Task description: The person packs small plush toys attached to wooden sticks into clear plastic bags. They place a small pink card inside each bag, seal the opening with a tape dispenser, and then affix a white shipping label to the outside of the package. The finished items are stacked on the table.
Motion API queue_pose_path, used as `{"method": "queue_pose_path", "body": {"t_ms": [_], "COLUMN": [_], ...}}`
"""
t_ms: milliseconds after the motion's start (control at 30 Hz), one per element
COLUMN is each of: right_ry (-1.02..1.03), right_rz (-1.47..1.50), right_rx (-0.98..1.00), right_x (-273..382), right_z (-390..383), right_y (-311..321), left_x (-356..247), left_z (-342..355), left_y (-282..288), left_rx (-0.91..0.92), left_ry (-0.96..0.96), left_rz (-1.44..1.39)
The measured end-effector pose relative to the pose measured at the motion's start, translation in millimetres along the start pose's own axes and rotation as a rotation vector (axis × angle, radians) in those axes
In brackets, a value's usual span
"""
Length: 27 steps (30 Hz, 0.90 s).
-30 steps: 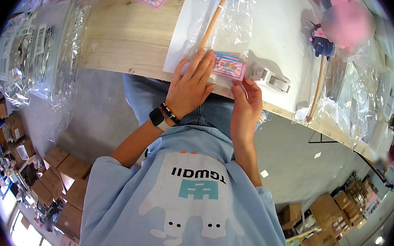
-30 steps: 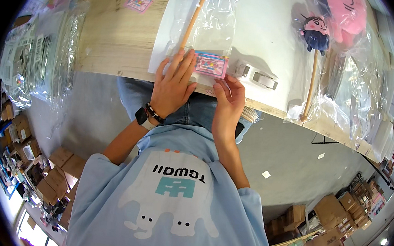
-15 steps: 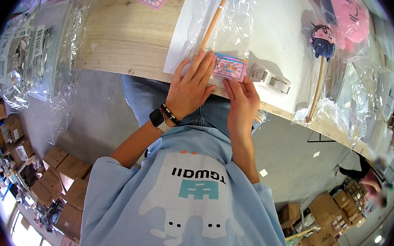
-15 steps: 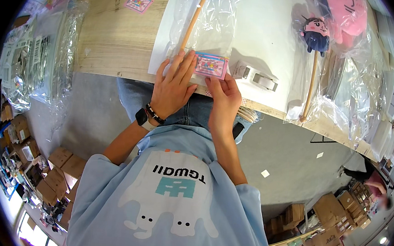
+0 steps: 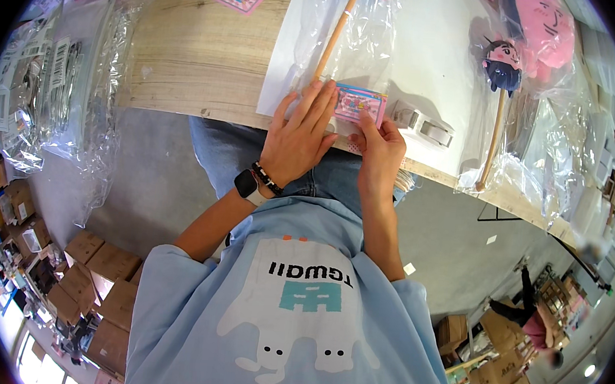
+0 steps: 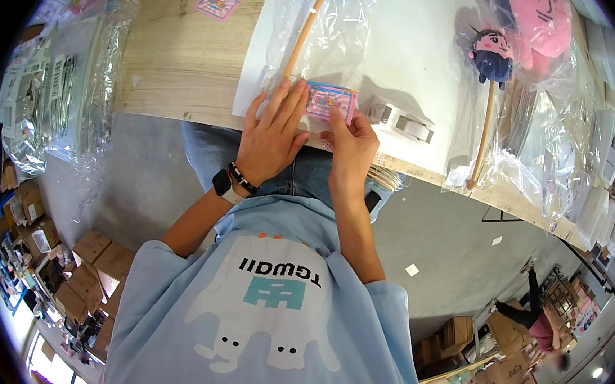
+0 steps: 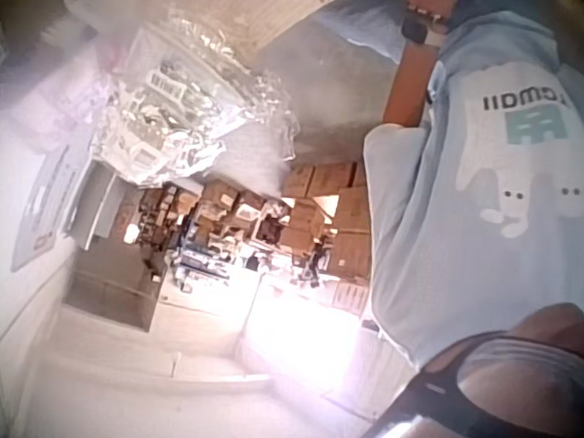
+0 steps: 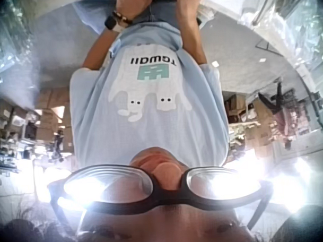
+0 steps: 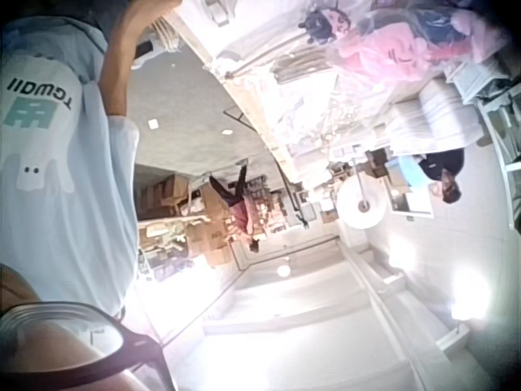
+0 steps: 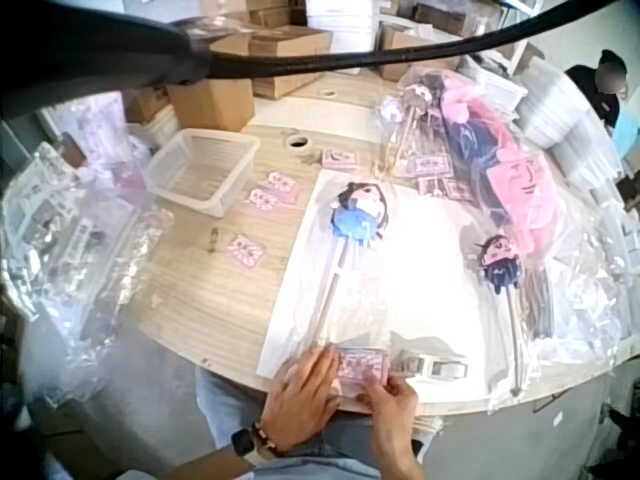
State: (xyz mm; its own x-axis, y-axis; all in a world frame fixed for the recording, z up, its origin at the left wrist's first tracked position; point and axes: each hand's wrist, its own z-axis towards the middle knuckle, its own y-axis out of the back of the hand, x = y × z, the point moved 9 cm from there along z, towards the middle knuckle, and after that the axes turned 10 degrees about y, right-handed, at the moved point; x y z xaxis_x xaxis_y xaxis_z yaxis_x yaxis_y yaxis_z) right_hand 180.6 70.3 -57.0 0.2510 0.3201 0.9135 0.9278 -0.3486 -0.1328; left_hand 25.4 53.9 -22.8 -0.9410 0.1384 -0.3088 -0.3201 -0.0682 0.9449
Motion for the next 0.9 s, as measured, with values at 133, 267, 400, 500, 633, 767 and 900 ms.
{"method": "queue_pose_path", "body": {"t_ms": [133, 267, 400, 500, 633, 767, 900], "right_ry": [0.009, 0.004, -0.01, -0.001, -0.015, -0.025, -0.067], "right_rz": [0.013, 0.023, 0.025, 0.041, 0.025, 0.055, 0.097], "right_rx": [-0.012, -0.011, -0.009, -0.007, -0.024, -0.016, -0.016], "right_x": [-1.5, -2.4, -3.5, -1.3, -3.3, -3.9, -1.9], "right_z": [1.4, 2.8, 3.0, 3.1, 1.2, 2.1, -0.9], "right_y": [0.5, 0.5, 0.9, 0.3, 3.5, 3.4, 2.0], "left_x": [-0.3, 1.9, 0.6, -1.6, -5.7, -15.4, -19.2], "left_z": [0.1, 0.7, 0.1, 1.6, 3.2, 6.2, 9.7], "left_y": [0.1, 0.6, 1.7, 3.7, 6.2, 8.2, 6.1], "left_rx": [-0.007, 0.006, -0.023, -0.015, -0.026, -0.058, -0.158], "left_ry": [0.0, 0.027, 0.014, 0.011, 0.016, -0.043, -0.037], "left_rz": [0.001, -0.049, -0.065, -0.072, -0.06, 0.031, 0.019]}}
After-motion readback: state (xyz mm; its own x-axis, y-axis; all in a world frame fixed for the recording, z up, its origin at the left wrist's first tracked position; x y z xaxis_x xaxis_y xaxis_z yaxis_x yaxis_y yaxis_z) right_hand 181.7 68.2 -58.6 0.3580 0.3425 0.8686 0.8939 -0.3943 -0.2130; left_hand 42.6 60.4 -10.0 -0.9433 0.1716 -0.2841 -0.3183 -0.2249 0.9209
